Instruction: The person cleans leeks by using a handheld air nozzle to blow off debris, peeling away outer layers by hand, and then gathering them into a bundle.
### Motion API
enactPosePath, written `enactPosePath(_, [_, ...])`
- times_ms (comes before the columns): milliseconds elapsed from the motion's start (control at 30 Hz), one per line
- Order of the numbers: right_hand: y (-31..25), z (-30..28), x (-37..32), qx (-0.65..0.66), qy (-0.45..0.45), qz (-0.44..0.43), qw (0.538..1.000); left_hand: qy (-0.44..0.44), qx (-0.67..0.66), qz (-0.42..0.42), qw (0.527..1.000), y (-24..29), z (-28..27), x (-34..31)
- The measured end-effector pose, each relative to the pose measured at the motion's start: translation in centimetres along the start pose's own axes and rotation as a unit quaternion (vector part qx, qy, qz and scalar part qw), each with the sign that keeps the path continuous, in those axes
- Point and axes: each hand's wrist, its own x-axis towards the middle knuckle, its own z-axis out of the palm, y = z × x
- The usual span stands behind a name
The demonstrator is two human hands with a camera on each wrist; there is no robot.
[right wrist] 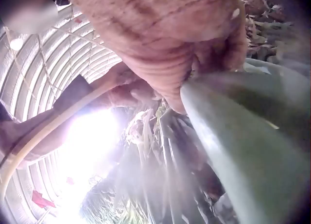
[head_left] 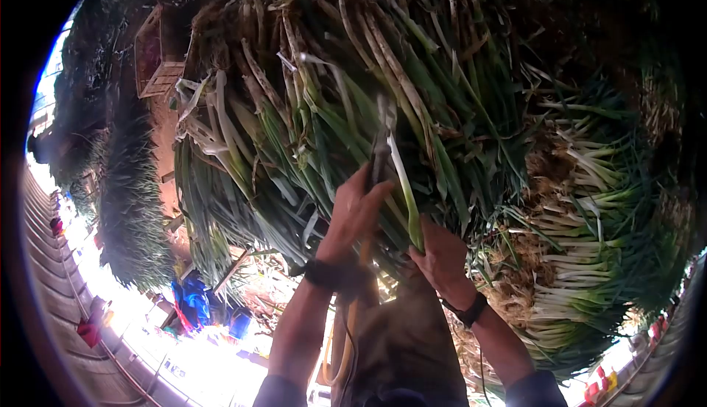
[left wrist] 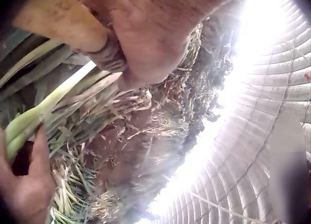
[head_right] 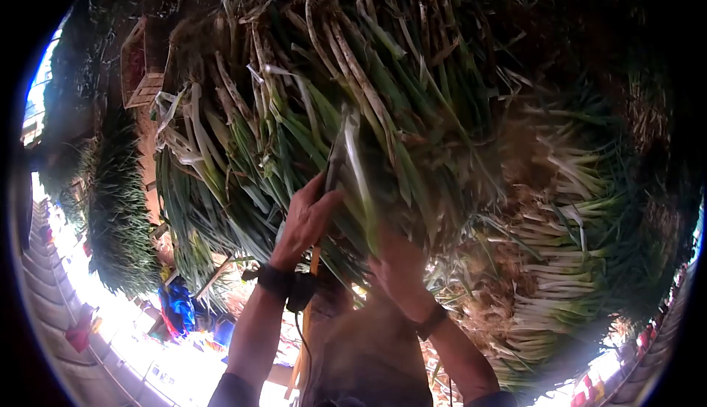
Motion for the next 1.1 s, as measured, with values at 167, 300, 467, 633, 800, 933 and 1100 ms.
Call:
enactPosePath(167, [0.8,-1.4,-0.1,0.098,0.008,0.018,0.995,0.002,-0.055,-0.015,0.998,-3.4,0.2,-5.6])
enactPosePath(300, [0.6,-4.0,-1.0,0.150,0.025,0.039,0.988,-0.007,0.025,-0.026,0.999,-3.0,0.9,-10.3])
enactPosePath(467, [0.6,-7.6,-1.7,0.183,0.082,0.005,0.980,-0.025,0.063,0.010,0.998,-1.8,2.2,-13.0])
enactPosePath(633, [5.1,-12.2,-1.4,0.069,0.172,-0.092,0.978,0.003,0.117,0.077,0.990,-3.8,2.9,-14.1])
enactPosePath(800, [11.5,-16.9,4.5,-0.124,0.228,0.005,0.966,0.042,0.077,0.034,0.996,-2.8,3.1,-13.7])
enactPosePath(933, [18.7,-14.7,10.9,-0.222,0.229,-0.007,0.948,0.105,0.078,0.068,0.989,-5.0,1.8,-12.9])
enactPosePath(1100, [21.0,-8.5,14.5,-0.318,0.145,0.010,0.937,0.128,-0.032,0.003,0.991,-6.5,0.9,-13.0])
